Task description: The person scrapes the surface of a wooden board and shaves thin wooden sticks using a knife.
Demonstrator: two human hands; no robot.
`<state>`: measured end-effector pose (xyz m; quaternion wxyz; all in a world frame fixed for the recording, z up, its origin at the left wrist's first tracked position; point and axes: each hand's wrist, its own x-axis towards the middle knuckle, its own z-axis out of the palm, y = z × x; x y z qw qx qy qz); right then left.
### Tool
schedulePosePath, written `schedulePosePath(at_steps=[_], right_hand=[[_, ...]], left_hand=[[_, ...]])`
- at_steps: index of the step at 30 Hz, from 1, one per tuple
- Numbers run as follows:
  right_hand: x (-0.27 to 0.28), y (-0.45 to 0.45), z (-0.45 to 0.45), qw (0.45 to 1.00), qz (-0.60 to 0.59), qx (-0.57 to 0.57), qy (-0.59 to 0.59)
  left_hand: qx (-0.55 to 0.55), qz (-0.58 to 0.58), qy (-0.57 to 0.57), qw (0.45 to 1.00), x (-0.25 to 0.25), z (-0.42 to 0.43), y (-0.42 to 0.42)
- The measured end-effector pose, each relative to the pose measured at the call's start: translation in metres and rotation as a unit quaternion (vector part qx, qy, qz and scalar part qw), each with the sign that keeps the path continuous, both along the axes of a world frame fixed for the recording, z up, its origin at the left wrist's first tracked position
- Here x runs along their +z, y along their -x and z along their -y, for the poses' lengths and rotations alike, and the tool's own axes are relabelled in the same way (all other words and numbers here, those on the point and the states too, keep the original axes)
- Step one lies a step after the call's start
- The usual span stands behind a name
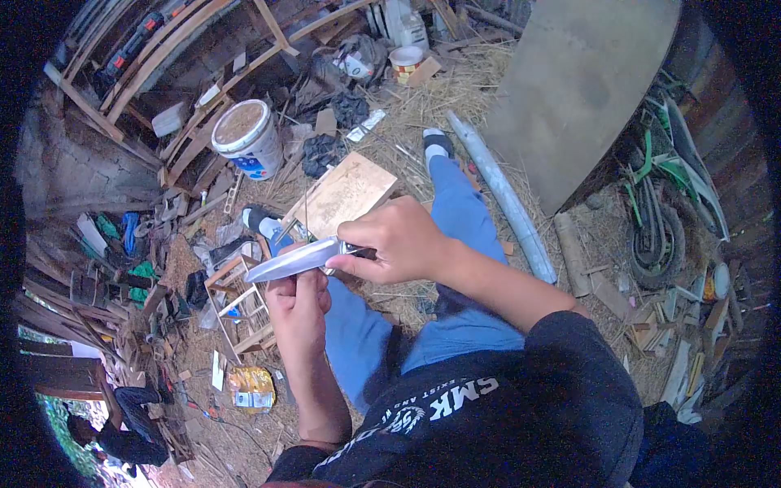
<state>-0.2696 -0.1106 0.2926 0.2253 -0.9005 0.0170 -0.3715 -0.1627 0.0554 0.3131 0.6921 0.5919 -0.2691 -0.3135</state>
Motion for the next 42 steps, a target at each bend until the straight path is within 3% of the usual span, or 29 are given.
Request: schedulePosePath(at_steps=[8, 13, 15, 18, 26, 28, 31, 35, 42], right_hand=[[-0.005, -0.005, 0.008, 0.998, 0.020, -0.038, 0.042], [-0.004, -0.003, 0.038, 0.982, 0.018, -0.171, -0.081], [-0.004, -0.001, 0.030, 0.986, 0.038, -0.150, -0.054], [-0.006, 0.001, 0.009, 0.998, -0.024, -0.048, -0.015], [-0.007, -0.004, 0.014, 0.998, -0.009, -0.026, 0.048], [-0.015, -0.011, 0.036, 0.979, -0.021, -0.152, -0.136], [-0.010, -0.006, 0.042, 0.976, 0.025, -0.151, -0.157], [-0.006, 0.000, 0.012, 0.997, -0.048, -0.051, -0.036], [-0.009, -0.001, -0.001, 0.999, -0.039, -0.002, 0.021]], left_hand=[[0.012, 0.047, -0.019, 0.999, -0.003, -0.003, -0.006], [0.008, 0.057, -0.024, 0.998, -0.011, -0.003, -0.008], [0.014, 0.045, -0.025, 0.999, -0.015, -0.002, -0.007], [0.025, 0.029, -0.030, 0.999, -0.012, 0.000, -0.006], [0.036, 0.040, -0.024, 0.998, -0.014, -0.007, -0.004], [-0.011, 0.009, -0.030, 0.999, -0.008, -0.009, -0.006], [-0.030, -0.028, -0.006, 0.999, -0.016, -0.012, -0.011], [-0.046, -0.048, -0.003, 0.998, -0.017, -0.007, -0.012], [-0.008, -0.077, -0.015, 0.997, -0.019, -0.009, -0.009]])
